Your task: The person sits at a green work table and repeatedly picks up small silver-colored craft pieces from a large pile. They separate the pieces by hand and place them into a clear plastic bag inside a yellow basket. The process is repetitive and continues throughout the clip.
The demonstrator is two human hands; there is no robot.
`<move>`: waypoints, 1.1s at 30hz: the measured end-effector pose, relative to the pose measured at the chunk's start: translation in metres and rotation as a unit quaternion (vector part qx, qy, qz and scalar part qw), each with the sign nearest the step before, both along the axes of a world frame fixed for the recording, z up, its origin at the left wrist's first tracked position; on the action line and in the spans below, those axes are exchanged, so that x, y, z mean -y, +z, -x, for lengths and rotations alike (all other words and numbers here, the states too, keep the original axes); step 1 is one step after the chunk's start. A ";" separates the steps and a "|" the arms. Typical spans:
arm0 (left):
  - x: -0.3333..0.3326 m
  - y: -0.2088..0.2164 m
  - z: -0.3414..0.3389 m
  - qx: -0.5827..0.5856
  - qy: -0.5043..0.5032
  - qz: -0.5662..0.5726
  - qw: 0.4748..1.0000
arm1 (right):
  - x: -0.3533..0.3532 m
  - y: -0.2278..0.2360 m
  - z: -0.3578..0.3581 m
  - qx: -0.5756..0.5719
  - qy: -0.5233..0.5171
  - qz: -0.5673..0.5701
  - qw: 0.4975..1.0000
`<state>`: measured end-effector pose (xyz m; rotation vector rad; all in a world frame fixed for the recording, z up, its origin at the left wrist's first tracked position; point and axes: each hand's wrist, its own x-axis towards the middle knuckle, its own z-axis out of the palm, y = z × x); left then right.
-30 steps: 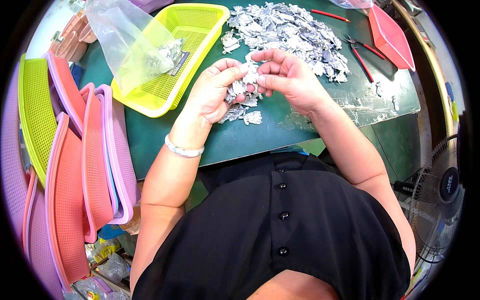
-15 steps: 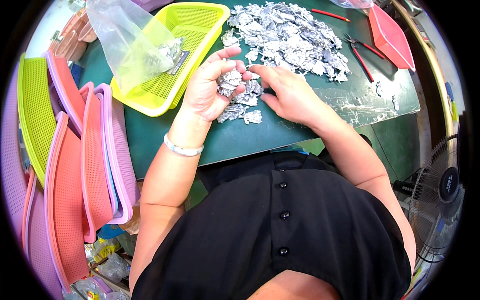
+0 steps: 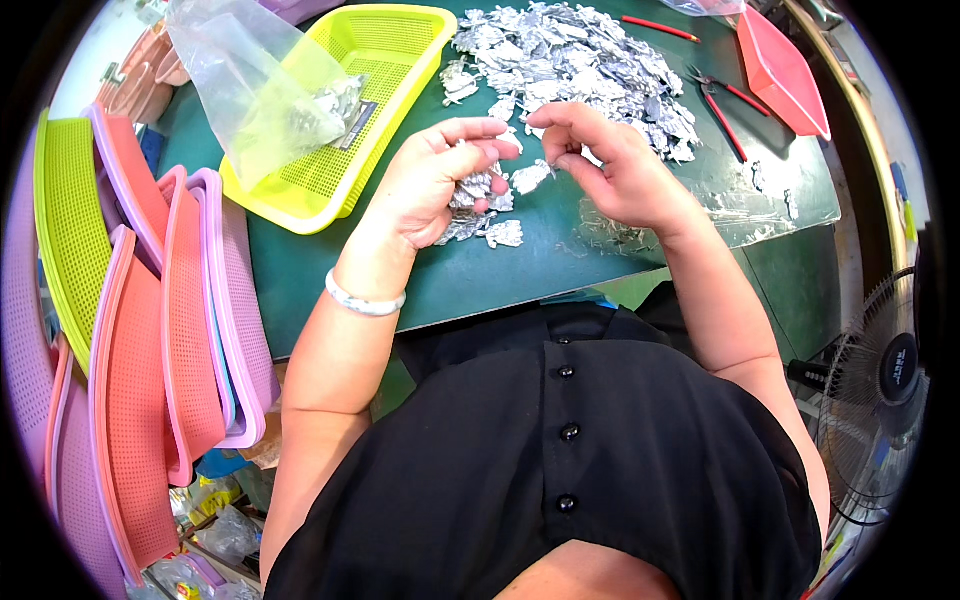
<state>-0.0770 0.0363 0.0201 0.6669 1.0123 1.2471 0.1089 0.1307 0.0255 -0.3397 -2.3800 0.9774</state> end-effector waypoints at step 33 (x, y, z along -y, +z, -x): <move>-0.002 -0.005 0.001 0.082 0.032 0.003 0.996 | 0.041 -0.028 0.010 0.058 -0.024 0.033 0.997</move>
